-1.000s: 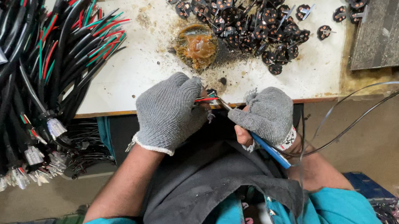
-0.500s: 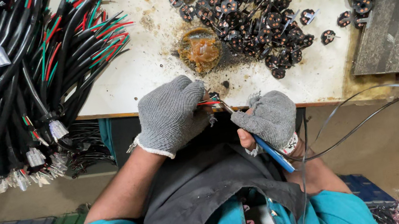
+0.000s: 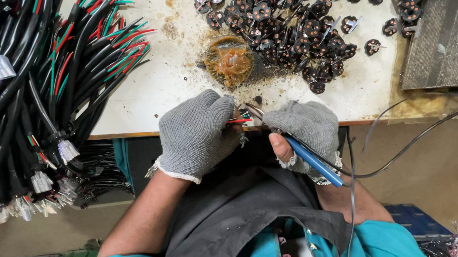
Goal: The person solders wires to small black connector components at a workbench. They hold a wire in one hand and a soldering iron in the other, dip the wire tip into flux, solder the joint, and set the finished connector aside, repeating the process for successive connectors.
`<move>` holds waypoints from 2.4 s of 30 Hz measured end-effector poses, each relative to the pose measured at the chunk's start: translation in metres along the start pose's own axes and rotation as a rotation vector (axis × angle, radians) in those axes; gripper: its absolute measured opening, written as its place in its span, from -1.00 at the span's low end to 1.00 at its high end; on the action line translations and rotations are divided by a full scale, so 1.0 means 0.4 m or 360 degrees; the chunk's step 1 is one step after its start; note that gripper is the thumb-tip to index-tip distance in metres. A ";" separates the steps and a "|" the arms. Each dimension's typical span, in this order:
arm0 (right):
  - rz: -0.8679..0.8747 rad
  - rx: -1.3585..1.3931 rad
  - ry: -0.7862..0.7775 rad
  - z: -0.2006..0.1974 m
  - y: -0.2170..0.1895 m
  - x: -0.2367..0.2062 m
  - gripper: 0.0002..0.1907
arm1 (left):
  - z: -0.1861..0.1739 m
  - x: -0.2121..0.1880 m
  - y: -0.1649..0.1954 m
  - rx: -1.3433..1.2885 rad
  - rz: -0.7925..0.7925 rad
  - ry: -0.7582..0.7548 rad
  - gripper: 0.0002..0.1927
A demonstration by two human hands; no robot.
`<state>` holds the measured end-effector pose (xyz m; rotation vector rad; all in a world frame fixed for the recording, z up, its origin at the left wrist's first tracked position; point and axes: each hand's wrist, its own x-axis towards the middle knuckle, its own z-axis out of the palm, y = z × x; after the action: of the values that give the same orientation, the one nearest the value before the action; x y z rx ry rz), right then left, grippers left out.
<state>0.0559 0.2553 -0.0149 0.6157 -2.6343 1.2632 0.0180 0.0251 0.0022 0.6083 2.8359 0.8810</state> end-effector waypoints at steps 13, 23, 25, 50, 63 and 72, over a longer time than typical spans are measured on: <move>-0.0037 0.0195 0.0083 -0.001 0.011 -0.014 -0.78 | -0.003 0.000 0.002 -0.0009 0.0028 0.0047 -0.74; 0.0472 0.0236 -0.0112 -0.038 -0.046 -0.013 -0.71 | 0.007 0.001 0.001 0.0045 -0.0008 0.0048 -0.79; 0.0401 0.0319 -0.0072 -0.034 -0.051 -0.012 -0.72 | 0.006 0.000 0.002 0.0059 -0.0033 0.0027 -0.79; 0.0656 0.0400 0.0002 0.040 -0.047 0.028 -0.86 | 0.010 -0.010 -0.011 -0.0006 0.0012 0.0033 -0.74; 0.0413 0.0141 0.0056 0.045 -0.051 0.044 -0.82 | -0.083 -0.004 0.006 -0.0622 -0.0076 -0.0501 -0.78; 0.0373 0.0472 0.0254 0.011 -0.069 0.040 -0.66 | -0.043 -0.023 0.028 -0.0902 -0.0503 -0.0417 -0.84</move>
<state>0.0533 0.2316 0.0067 0.2323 -2.4624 1.7124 0.0265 0.0206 0.0225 0.1760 2.2097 1.3399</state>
